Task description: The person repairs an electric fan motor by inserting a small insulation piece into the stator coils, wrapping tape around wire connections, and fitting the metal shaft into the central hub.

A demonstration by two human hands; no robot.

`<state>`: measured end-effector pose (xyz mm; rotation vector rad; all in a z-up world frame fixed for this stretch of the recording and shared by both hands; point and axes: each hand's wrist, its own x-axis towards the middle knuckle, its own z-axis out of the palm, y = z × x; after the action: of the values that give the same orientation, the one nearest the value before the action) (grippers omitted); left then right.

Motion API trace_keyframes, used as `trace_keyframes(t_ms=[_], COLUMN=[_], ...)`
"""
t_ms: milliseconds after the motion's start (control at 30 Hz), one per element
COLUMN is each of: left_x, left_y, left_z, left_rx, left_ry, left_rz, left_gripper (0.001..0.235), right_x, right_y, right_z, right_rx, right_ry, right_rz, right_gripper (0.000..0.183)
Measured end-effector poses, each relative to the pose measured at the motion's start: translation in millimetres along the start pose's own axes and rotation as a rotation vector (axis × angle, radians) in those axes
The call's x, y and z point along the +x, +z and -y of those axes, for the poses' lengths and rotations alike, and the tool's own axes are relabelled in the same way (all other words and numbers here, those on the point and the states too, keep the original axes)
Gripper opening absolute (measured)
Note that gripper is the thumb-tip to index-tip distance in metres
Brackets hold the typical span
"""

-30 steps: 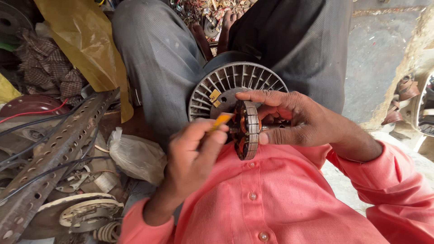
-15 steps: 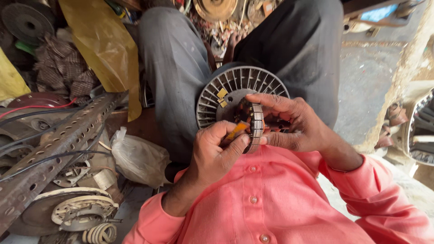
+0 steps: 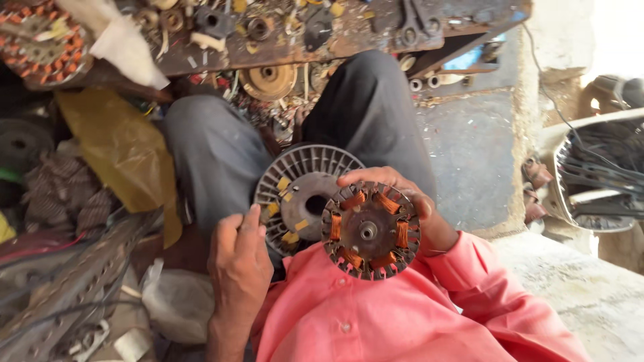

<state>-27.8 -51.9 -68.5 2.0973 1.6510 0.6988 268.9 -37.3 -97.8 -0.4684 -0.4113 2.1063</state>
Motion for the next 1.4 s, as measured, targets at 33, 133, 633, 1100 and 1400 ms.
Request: trace_keyframes(t_ms=[33, 133, 633, 1100, 1400], left_x=[0.5, 6.6, 79.7, 44.2, 34.1], left_y=[1.2, 0.5, -2.7, 0.3, 31.3], left_z=[0.1, -4.5, -76.1, -52.6, -57.2], left_rx=[0.102, 0.248, -0.581, -0.76, -2.045], left_ry=[0.033, 0.133, 0.385, 0.279, -0.329], left_rz=[0.048, 0.085, 0.192, 0.176, 0.036], left_gripper=[0.031, 0.034, 0.031, 0.099, 0.115], right_x=[-2.2, 3.2, 21.1, 39.0, 56.7], right_y=[-4.6, -21.9, -5.9, 7.2, 32.3], right_z=[-1.6, -5.8, 4.6, 21.0, 34.7], right_rx=[0.021, 0.115, -0.07, -0.284, -0.052], right_ry=[-0.002, 0.027, 0.184, 0.207, -0.132], right_rz=[-0.016, 0.11, 0.153, 0.102, -0.094], right_gripper=[0.117, 0.115, 0.11, 0.1, 0.074])
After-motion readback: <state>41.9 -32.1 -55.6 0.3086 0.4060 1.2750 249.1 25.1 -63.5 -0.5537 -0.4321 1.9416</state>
